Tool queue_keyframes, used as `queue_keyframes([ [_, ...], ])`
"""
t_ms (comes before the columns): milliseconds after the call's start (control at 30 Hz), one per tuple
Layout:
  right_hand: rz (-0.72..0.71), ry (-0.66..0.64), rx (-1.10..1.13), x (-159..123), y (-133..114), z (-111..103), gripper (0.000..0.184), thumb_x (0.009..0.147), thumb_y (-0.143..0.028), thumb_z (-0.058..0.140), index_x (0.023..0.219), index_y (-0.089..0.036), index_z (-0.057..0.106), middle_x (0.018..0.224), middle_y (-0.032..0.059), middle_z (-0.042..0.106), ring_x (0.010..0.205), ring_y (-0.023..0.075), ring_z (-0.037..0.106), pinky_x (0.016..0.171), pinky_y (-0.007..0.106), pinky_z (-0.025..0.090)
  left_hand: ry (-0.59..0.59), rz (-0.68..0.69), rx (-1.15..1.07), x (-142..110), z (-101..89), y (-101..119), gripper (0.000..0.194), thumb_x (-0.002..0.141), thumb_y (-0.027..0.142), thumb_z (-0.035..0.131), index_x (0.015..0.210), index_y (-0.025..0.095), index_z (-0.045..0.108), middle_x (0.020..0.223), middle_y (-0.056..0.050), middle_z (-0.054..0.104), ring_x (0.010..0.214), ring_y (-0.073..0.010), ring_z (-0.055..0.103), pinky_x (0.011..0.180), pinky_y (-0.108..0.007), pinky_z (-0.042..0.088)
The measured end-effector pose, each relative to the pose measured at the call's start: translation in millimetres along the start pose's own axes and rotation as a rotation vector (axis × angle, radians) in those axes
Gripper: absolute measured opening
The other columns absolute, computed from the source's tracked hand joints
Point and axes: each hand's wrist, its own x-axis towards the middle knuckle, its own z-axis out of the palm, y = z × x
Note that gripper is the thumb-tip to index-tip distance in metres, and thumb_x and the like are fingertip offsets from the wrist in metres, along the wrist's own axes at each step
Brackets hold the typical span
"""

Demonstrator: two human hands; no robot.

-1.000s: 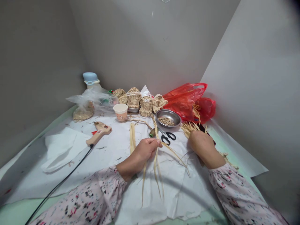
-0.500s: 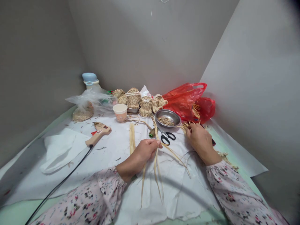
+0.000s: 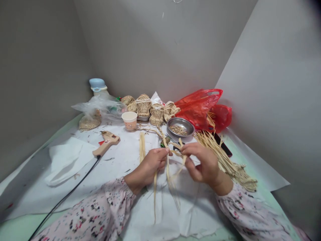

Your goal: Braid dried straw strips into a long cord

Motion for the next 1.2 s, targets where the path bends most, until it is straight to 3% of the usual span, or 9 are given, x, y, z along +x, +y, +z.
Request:
queue_keyframes([
  [100, -0.211, -0.239, -0.026, -4, -8, 9, 0.018, 0.079, -0.016, 0.047, 0.094, -0.02, 0.056, 0.085, 0.0073, 0.065, 0.072, 0.0173, 0.061, 0.062, 0.03, 0.049, 0.005, -0.009, -0.059, 0, 1.4, 2, 0.034, 0.073, 0.044, 0.062, 0.063, 0.017, 0.045, 0.047, 0.011, 0.023, 0.039, -0.0042, 0.016, 0.041, -0.022, 0.01],
  [233, -0.281, -0.388, -0.023, -3, -19, 14, 0.018, 0.081, -0.034, 0.051, 0.085, -0.019, 0.06, 0.07, 0.0057, 0.062, 0.058, 0.0156, 0.055, 0.053, 0.028, 0.043, -0.004, -0.014, -0.045, -1, 3.9, 5, 0.039, 0.074, 0.044, 0.061, 0.057, 0.019, 0.036, 0.046, 0.011, 0.023, 0.04, -0.0043, 0.014, 0.04, -0.022, 0.009],
  [367, -0.267, -0.403, 0.037, 1, -22, 12, 0.035, 0.079, -0.049, 0.053, 0.092, -0.018, 0.061, 0.071, 0.0061, 0.062, 0.059, 0.0161, 0.056, 0.052, 0.028, 0.043, -0.01, 0.004, -0.034, -2, 4.3, 7, 0.038, 0.073, 0.044, 0.061, 0.058, 0.019, 0.038, 0.046, 0.011, 0.023, 0.04, -0.0042, 0.014, 0.04, -0.022, 0.009],
  [467, -0.289, -0.388, 0.09, 3, -24, 12, 0.039, 0.077, -0.051, 0.056, 0.097, -0.018, 0.061, 0.074, 0.0074, 0.063, 0.06, 0.0171, 0.058, 0.052, 0.028, 0.045, 0.013, 0.0, -0.04, -1, 3.7, 6, 0.038, 0.072, 0.044, 0.062, 0.058, 0.019, 0.037, 0.047, 0.011, 0.022, 0.04, -0.0043, 0.014, 0.04, -0.021, 0.009],
  [600, -0.312, -0.33, 0.108, -3, -24, 14, 0.026, 0.079, -0.028, 0.055, 0.104, -0.023, 0.059, 0.091, 0.0079, 0.067, 0.068, 0.0166, 0.062, 0.058, 0.029, 0.05, 0.045, -0.017, -0.06, -1, 3.7, 3, 0.037, 0.07, 0.043, 0.064, 0.06, 0.018, 0.041, 0.048, 0.009, 0.029, 0.041, -0.0042, 0.021, 0.04, -0.02, 0.013],
  [733, -0.25, -0.16, 0.056, -13, -12, 18, 0.039, 0.077, -0.011, 0.048, 0.112, -0.027, 0.055, 0.112, 0.0081, 0.062, 0.09, 0.0184, 0.063, 0.073, 0.032, 0.052, 0.01, -0.017, -0.135, -1, 3.2, 3, 0.033, 0.072, 0.042, 0.064, 0.063, 0.016, 0.045, 0.049, 0.008, 0.034, 0.04, -0.0042, 0.025, 0.04, -0.019, 0.016],
  [867, 0.011, 0.059, -0.061, -13, 3, 26, 0.041, 0.078, -0.007, 0.047, 0.115, -0.022, 0.052, 0.108, 0.0108, 0.06, 0.1, 0.0212, 0.058, 0.083, 0.036, 0.049, 0.001, -0.025, -0.161, 0, 2.7, 4, 0.029, 0.075, 0.04, 0.063, 0.068, 0.014, 0.051, 0.049, 0.009, 0.034, 0.039, -0.0032, 0.024, 0.039, -0.018, 0.016],
  [1000, 0.252, 0.025, -0.072, -6, 10, 33, 0.023, 0.082, -0.018, 0.052, 0.104, -0.019, 0.057, 0.098, 0.0094, 0.061, 0.095, 0.0217, 0.056, 0.084, 0.038, 0.047, 0.008, -0.01, -0.121, 0, 2.9, 3, 0.03, 0.075, 0.041, 0.064, 0.072, 0.012, 0.054, 0.051, 0.008, 0.038, 0.04, -0.0023, 0.026, 0.039, -0.018, 0.017],
  [1200, 0.342, -0.037, 0.004, -5, 12, 38, 0.018, 0.085, -0.023, 0.052, 0.101, -0.017, 0.059, 0.097, 0.0092, 0.06, 0.095, 0.0215, 0.054, 0.084, 0.037, 0.044, 0.002, 0.013, -0.071, -1, 3.3, 1, 0.033, 0.075, 0.045, 0.063, 0.074, 0.013, 0.054, 0.05, 0.008, 0.037, 0.04, -0.0024, 0.024, 0.04, -0.018, 0.016],
])
